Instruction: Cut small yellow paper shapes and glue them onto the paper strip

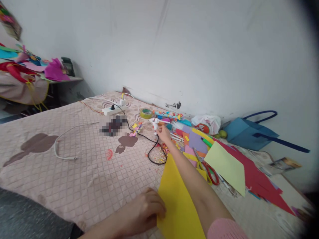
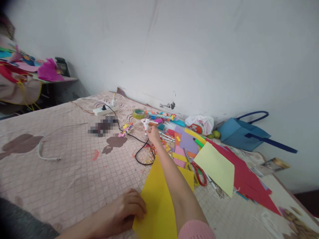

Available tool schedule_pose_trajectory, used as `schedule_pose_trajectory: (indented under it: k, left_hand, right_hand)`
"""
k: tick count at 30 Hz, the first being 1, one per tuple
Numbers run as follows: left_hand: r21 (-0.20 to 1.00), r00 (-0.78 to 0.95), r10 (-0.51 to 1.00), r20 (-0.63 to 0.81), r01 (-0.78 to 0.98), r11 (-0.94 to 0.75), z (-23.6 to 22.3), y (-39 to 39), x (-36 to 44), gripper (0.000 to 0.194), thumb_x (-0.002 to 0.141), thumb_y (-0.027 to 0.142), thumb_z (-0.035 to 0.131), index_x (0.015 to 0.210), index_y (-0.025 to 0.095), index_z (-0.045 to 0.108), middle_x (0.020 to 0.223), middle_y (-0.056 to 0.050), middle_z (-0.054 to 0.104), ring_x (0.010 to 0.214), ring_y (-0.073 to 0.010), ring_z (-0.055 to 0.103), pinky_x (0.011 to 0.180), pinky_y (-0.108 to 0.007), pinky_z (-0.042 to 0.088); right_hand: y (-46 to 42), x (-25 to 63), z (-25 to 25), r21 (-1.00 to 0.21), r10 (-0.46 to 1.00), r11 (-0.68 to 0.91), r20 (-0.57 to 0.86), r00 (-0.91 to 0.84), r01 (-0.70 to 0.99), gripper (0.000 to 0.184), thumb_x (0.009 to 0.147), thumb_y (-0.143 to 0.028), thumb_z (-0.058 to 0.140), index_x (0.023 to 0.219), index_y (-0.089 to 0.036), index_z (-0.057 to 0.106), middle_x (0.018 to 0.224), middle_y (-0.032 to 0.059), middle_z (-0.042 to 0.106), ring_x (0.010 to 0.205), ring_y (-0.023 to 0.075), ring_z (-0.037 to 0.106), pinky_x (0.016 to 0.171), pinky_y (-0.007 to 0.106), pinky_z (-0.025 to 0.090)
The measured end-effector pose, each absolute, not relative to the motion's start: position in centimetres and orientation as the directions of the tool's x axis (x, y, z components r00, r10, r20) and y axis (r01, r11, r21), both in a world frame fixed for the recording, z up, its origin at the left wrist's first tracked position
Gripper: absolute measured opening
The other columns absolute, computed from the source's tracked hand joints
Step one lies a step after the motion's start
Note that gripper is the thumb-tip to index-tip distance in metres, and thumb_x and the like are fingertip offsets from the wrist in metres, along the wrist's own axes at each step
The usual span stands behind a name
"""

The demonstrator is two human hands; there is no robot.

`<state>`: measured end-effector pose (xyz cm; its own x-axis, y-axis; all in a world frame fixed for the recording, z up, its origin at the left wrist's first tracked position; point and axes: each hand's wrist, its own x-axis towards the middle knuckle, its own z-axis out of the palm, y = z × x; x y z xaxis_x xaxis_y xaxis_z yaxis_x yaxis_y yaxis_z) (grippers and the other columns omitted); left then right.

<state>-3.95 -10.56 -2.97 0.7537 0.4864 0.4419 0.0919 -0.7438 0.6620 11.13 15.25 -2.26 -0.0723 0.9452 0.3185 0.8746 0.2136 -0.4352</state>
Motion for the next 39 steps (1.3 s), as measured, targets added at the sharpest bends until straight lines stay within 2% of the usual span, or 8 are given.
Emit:
schedule_pose_trajectory:
  k: [7, 14, 18, 21, 22, 26, 30, 39]
  left_hand:
    - [0.614, 0.772, 0.469, 0.428, 0.133, -0.778, -3.0, -10.8, -3.9, 0.032, 0.072, -0.002, 0.045, 0.094, 0.018, 0.056, 0.101, -0.005, 0.064, 0.099, -0.0162, 0.056, 0.089, -0.033, 0.039]
    - [0.638, 0.710, 0.570, 0.414, 0.220, -0.738, -3.3, -10.1, -3.3, 0.009, 0.083, 0.013, 0.050, 0.085, 0.019, 0.057, 0.097, -0.004, 0.065, 0.093, -0.0163, 0.057, 0.088, -0.035, 0.039]
    - [0.654, 0.668, 0.613, 0.421, 0.245, -0.716, -3.9, -9.2, -3.6, 0.009, 0.084, 0.016, 0.049, 0.087, 0.020, 0.057, 0.098, -0.005, 0.065, 0.094, -0.0170, 0.057, 0.085, -0.034, 0.042]
    - [0.685, 0.657, 0.639, 0.401, 0.248, -0.685, -4.2, -8.9, -3.9, 0.009, 0.084, 0.017, 0.050, 0.087, 0.019, 0.058, 0.097, -0.006, 0.065, 0.093, -0.0171, 0.058, 0.082, -0.033, 0.046]
    - [0.699, 0.657, 0.641, 0.398, 0.235, -0.675, -4.3, -8.9, -4.0, 0.010, 0.084, 0.016, 0.049, 0.087, 0.019, 0.058, 0.096, -0.006, 0.065, 0.092, -0.0165, 0.058, 0.080, -0.031, 0.047]
    - [0.715, 0.652, 0.606, 0.455, 0.138, -0.685, -4.2, -8.4, -4.5, 0.018, 0.083, 0.007, 0.046, 0.093, 0.019, 0.056, 0.099, -0.006, 0.064, 0.095, -0.0157, 0.058, 0.081, -0.031, 0.049]
    - [0.626, 0.640, 0.518, 0.568, 0.073, -0.776, -3.5, -7.4, -5.5, 0.022, 0.082, 0.005, 0.048, 0.099, 0.017, 0.055, 0.105, -0.011, 0.062, 0.104, -0.0194, 0.056, 0.087, -0.036, 0.047]
    - [0.512, 0.702, 0.570, 0.427, 0.332, -0.793, -4.0, -6.8, -8.8, 0.030, 0.080, 0.004, 0.047, 0.105, 0.018, 0.054, 0.112, -0.009, 0.060, 0.109, -0.0201, 0.053, 0.091, -0.040, 0.046]
  right_hand:
    - [8.8, 16.9, 1.4, -0.516, 0.932, 0.293, 0.341, -0.121, 0.805, 0.017, 0.087, -0.026, 0.049, 0.095, -0.014, 0.059, 0.090, 0.0041, 0.064, 0.077, 0.0157, 0.061, 0.072, 0.031, 0.049]
    - [-4.6, 24.1, 2.8, -0.590, 0.959, 0.255, 0.255, -0.123, 0.766, 0.019, 0.086, -0.033, 0.047, 0.085, -0.018, 0.059, 0.073, 0.0014, 0.063, 0.060, 0.0143, 0.059, 0.054, 0.025, 0.046]
    - [-13.4, 24.0, 1.7, -0.600, 0.941, 0.324, 0.127, -0.313, 0.731, 0.027, 0.086, -0.039, 0.048, 0.104, -0.021, 0.057, 0.098, 0.0072, 0.063, 0.090, 0.0208, 0.060, 0.077, 0.033, 0.050]
    - [-18.2, 23.2, -0.5, -0.501, 0.887, 0.437, 0.102, -0.450, 0.747, 0.066, 0.073, -0.049, 0.063, 0.129, -0.021, 0.042, 0.128, 0.0124, 0.048, 0.119, 0.0297, 0.043, 0.097, 0.045, 0.040]
    - [-19.2, 23.0, -1.4, -0.450, 0.884, 0.452, 0.113, -0.453, 0.770, 0.066, 0.074, -0.046, 0.062, 0.131, -0.021, 0.040, 0.132, 0.0123, 0.045, 0.123, 0.0301, 0.038, 0.100, 0.047, 0.036]
    - [-19.9, 22.9, -4.3, -0.296, 0.878, 0.478, 0.203, -0.434, 0.827, 0.042, 0.087, -0.021, 0.047, 0.129, -0.023, 0.043, 0.133, 0.0092, 0.046, 0.126, 0.0248, 0.036, 0.104, 0.050, 0.032]
    - [-17.4, 22.9, -4.8, -0.238, 0.818, 0.566, 0.282, -0.502, 0.789, 0.041, 0.087, -0.016, 0.046, 0.128, -0.021, 0.045, 0.131, 0.0094, 0.048, 0.125, 0.0240, 0.037, 0.103, 0.050, 0.032]
    - [-14.8, 22.6, -3.9, -0.339, 0.822, 0.565, 0.315, -0.475, 0.752, 0.041, 0.078, -0.008, 0.049, 0.117, -0.020, 0.049, 0.125, 0.0104, 0.051, 0.122, 0.0245, 0.041, 0.102, 0.050, 0.034]
